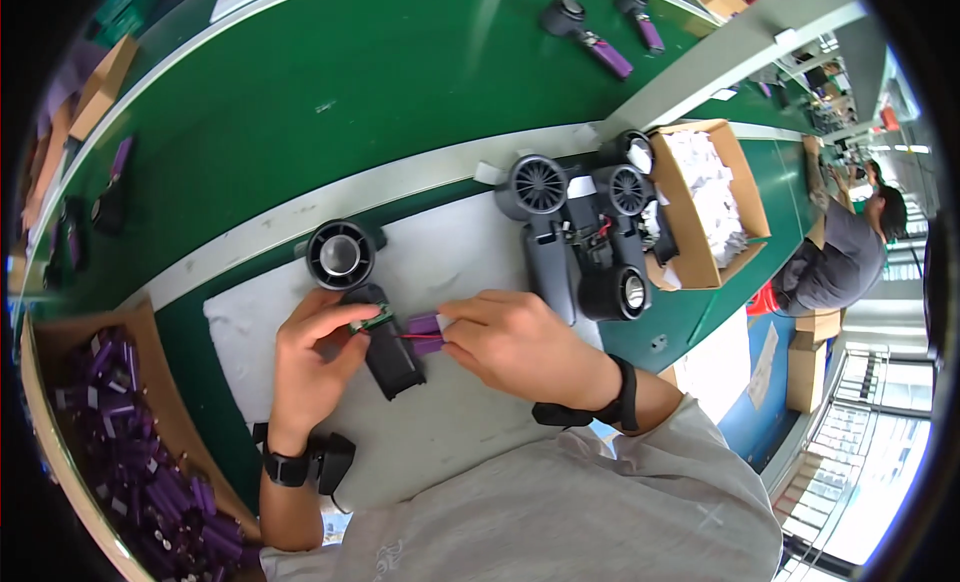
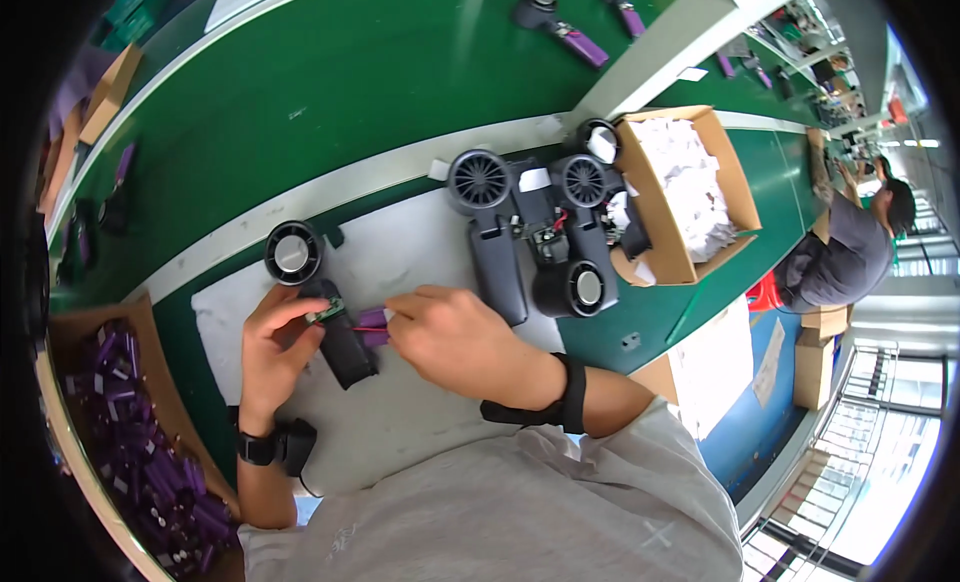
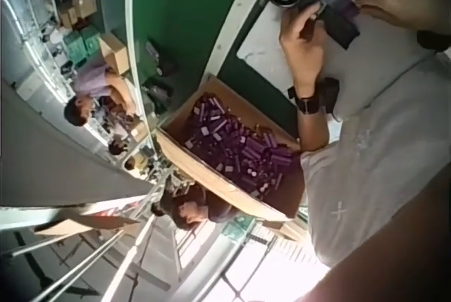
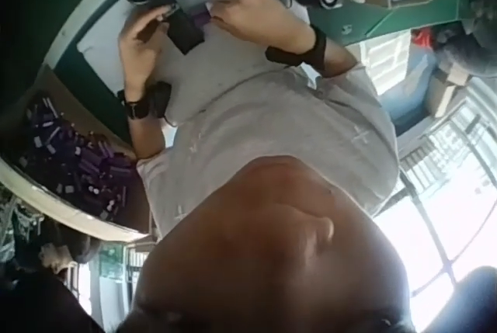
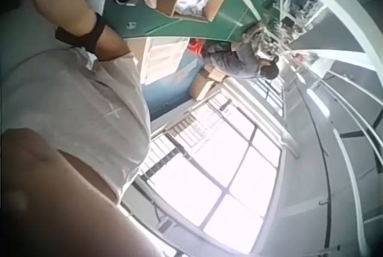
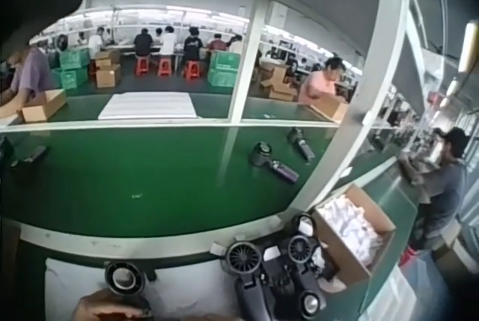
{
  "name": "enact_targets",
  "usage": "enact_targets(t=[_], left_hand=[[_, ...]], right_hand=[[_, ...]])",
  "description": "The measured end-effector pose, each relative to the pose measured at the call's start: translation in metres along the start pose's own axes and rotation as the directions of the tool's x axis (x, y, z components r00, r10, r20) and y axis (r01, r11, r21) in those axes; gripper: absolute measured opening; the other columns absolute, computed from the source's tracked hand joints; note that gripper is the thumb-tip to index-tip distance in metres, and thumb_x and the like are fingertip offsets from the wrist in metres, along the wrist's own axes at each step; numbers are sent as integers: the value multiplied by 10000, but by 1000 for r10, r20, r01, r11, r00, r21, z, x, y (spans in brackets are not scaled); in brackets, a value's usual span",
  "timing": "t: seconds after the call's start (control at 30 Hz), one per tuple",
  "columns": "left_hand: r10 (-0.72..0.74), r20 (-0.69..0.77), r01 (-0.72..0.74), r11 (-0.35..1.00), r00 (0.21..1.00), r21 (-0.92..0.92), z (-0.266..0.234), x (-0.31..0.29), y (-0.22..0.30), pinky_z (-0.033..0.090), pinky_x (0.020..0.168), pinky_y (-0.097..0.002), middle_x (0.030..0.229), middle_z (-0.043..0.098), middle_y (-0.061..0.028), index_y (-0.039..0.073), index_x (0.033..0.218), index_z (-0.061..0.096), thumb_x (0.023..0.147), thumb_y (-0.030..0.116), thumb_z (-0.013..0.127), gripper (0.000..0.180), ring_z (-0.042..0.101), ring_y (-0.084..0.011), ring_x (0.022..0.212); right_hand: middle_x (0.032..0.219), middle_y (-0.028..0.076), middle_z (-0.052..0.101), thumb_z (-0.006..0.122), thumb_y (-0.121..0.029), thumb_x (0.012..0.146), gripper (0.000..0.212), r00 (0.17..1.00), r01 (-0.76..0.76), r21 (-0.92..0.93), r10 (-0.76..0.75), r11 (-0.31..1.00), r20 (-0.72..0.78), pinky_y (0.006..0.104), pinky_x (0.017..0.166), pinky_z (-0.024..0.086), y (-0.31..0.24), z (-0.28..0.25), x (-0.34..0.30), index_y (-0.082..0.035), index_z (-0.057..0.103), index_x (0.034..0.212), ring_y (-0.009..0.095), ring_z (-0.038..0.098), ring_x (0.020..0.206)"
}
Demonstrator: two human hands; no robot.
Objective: The person picks up a battery pack from a box, connects its wires to a circuit board on a handheld fan, and presses the battery pack into the handle. After fitting the battery pack, the person picks up a plastic cover and snaps it onto the handle.
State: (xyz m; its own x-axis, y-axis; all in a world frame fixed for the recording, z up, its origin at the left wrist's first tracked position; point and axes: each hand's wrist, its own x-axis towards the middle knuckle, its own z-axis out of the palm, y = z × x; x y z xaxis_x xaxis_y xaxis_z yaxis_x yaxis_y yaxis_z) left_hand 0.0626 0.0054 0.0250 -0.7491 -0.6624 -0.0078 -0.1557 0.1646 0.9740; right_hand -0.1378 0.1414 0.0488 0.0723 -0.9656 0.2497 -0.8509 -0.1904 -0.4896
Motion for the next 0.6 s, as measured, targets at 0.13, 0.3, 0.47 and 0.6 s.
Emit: enact_targets(t=[0.13, 0.3, 0.47, 0.6], left_hand=[[-21, 3, 21, 1000, 1000, -7, -3, -2, -1, 481, 694, -227, 1069, 604, -92, 28, 1027, 705, 746, -138, 597, 343, 604, -135, 843], [4, 4, -4, 1000, 1000, 12, -3, -1, -1, 475, 695, -224, 1054, 599, -90, 24, 1023, 701, 748, -138, 590, 338, 598, -131, 835], [-1, -4, 1, 1000, 1000, 18, -2, -1, -1, 476, 696, -226, 1027, 591, -86, 21, 1026, 696, 752, -136, 594, 332, 598, -135, 832], [9, -9, -9, 1000, 1000, 27, -1, -1, -1, 481, 700, -231, 1016, 588, -87, 19, 1032, 693, 753, -134, 597, 332, 601, -140, 834]], right_hand=[[993, 130, 682, 714, -47, 712, 111, 998, 53, -33, -52, 998, 45, 341, 675, 543, -1, 1, -2, 13, 622, 734, 253, 646, 752], [1019, 158, 670, 669, -55, 694, 101, 994, 76, -99, -67, 992, 89, 325, 676, 543, -5, -1, -2, 25, 619, 728, 243, 639, 764], [1032, 197, 657, 627, -62, 659, 115, 992, 54, -276, -21, 960, 122, 317, 682, 543, -21, 6, -6, 34, 615, 721, 252, 633, 776], [1004, 211, 658, 625, -66, 641, 140, 990, 39, -305, 6, 951, 143, 319, 696, 544, -26, 8, -4, 39, 621, 732, 265, 636, 782]])
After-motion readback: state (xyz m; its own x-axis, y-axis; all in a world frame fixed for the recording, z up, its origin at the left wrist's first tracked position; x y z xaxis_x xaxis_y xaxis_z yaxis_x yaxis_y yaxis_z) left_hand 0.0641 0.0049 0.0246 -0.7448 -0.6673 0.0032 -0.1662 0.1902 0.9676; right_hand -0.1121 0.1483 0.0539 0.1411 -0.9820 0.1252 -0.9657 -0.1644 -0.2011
